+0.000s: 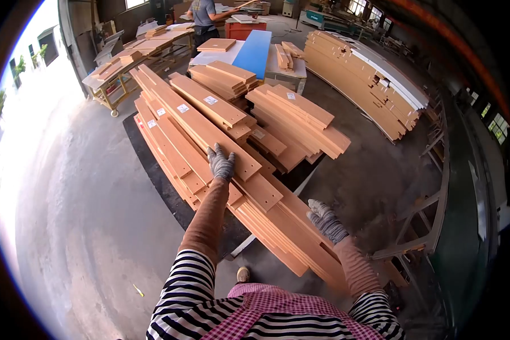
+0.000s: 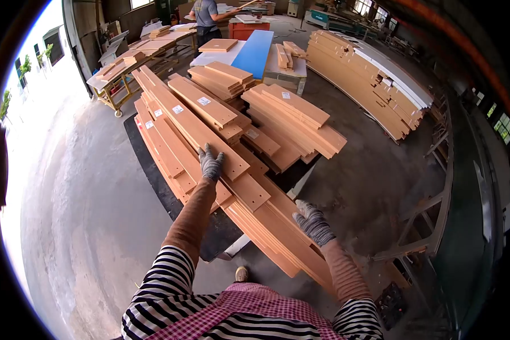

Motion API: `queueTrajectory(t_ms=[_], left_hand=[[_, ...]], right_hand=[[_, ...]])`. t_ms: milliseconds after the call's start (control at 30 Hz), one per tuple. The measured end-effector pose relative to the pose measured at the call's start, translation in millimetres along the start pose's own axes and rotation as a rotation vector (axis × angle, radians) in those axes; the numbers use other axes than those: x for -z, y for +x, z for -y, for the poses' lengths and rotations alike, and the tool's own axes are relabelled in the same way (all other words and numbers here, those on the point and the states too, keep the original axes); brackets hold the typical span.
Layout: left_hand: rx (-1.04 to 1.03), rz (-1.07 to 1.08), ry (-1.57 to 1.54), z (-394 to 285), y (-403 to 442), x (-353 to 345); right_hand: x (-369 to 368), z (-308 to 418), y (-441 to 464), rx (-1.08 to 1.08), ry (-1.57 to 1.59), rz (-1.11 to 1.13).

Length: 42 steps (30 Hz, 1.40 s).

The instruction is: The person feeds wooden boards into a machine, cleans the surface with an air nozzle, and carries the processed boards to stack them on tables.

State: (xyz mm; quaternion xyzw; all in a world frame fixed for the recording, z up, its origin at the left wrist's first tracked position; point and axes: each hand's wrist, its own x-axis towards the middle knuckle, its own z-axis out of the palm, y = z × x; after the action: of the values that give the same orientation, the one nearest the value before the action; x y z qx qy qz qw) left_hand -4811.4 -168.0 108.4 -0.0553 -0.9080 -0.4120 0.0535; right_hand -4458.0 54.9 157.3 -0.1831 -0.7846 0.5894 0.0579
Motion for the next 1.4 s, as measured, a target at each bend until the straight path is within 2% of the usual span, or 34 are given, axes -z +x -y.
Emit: queueTrajectory(t_ms=[133,200,267,300,333,400,433,500,533,567,600,633,667,700,733,867,1000,1100,1167,1233,1300,1333,1400], left_hand=[[-0.084,-0.003,-0.069,14.7,14.3,-13.8],[-0.14,-0.023,-0.139,19.3,-10.4,-3.9],[-0.204,-0.091,-0.171,-4.9,-73.4,22.6],[-0.178,-0.094,-0.151,-47.6,-130.8,45.2],[-0.271,-0.125,-0.125,-60.6,-168.7,51.2],[-0.482,-0.094,-0.281,-93.0,-263.4,39.3],[-0.564,0.037,-0.369,-122.7,-319.8,33.3],[-0.682,0.401,-0.545,-172.9,-450.0,11.8],[-0.705,0.597,-0.624,-197.8,-515.2,1.2],[-0.92,0.823,-0.506,-226.0,-570.4,-4.5],[-1.152,1.088,-0.397,-254.8,-625.8,-10.1],[-1.334,1.347,-0.314,-283.9,-681.3,-15.7],[-1.69,1.516,-0.12,-301.1,-729.3,-25.9],[-1.898,1.679,0.133,-308.8,-779.3,-41.1],[-1.996,1.815,0.23,-316.4,-821.0,-51.4],[-2.052,1.906,0.639,-286.1,-953.9,-117.8],[-1.914,2.063,0.987,-261.8,-1049.4,-209.3],[-1.853,2.154,1.024,-241.8,-1144.6,-321.7],[-2.139,1.825,1.154,-400.2,-1237.2,-230.5],[-2.279,1.541,1.202,-465.9,-1332.4,-237.7],[-2.414,1.436,0.89,-522.5,-1435.1,-235.6],[-2.573,1.526,0.598,-563.7,-1524.2,-231.1],[-2.74,1.637,0.128,-616.8,-1640.1,-207.1]], right_hand=[[42.2,-53.1,-151.9,-0.021,0.195,-0.508],[60.5,-84.6,-242.7,-0.108,0.158,-0.776],[71.2,-153.4,-338.0,-0.138,0.373,-1.098],[72.8,-184.9,-390.5,-0.228,0.521,-1.183],[69.4,-207.6,-439.1,-0.308,0.676,-1.259],[55.7,-227.9,-524.4,-0.675,1.002,-1.486],[44.5,-256.2,-567.1,-0.761,1.165,-1.531],[11.0,-326.0,-647.1,-0.832,1.343,-1.505],[-4.0,-364.2,-684.9,-0.876,1.308,-1.437],[-4.7,-346.2,-694.0,-1.051,1.28,-1.442],[-10.4,-369.2,-722.0,-1.13,0.648,-1.136],[-19.7,-391.5,-736.8,-1.116,0.055,-0.789],[-27.0,-397.4,-754.9,-1.029,-0.508,-0.407],[-25.6,-406.7,-771.1,-0.975,-0.442,-0.433],[-21.3,-408.0,-784.9,-0.922,-0.375,-0.456],[23.0,-393.4,-832.4,-1.006,0.171,-0.736],[58.5,-417.5,-900.8,-1.053,0.386,-0.93],[89.0,-457.4,-972.9,-1.125,0.463,-1.029],[112.8,-484.6,-1027.7,-1.207,0.502,-1.116],[133.5,-505.6,-1100.0,-1.357,0.542,-1.272],[143.0,-513.9,-1176.1,-1.48,0.593,-1.483],[142.4,-522.2,-1225.7,-1.493,0.629,-1.623],[106.6,-581.7,-1298.1,-1.339,0.614,-1.898]])
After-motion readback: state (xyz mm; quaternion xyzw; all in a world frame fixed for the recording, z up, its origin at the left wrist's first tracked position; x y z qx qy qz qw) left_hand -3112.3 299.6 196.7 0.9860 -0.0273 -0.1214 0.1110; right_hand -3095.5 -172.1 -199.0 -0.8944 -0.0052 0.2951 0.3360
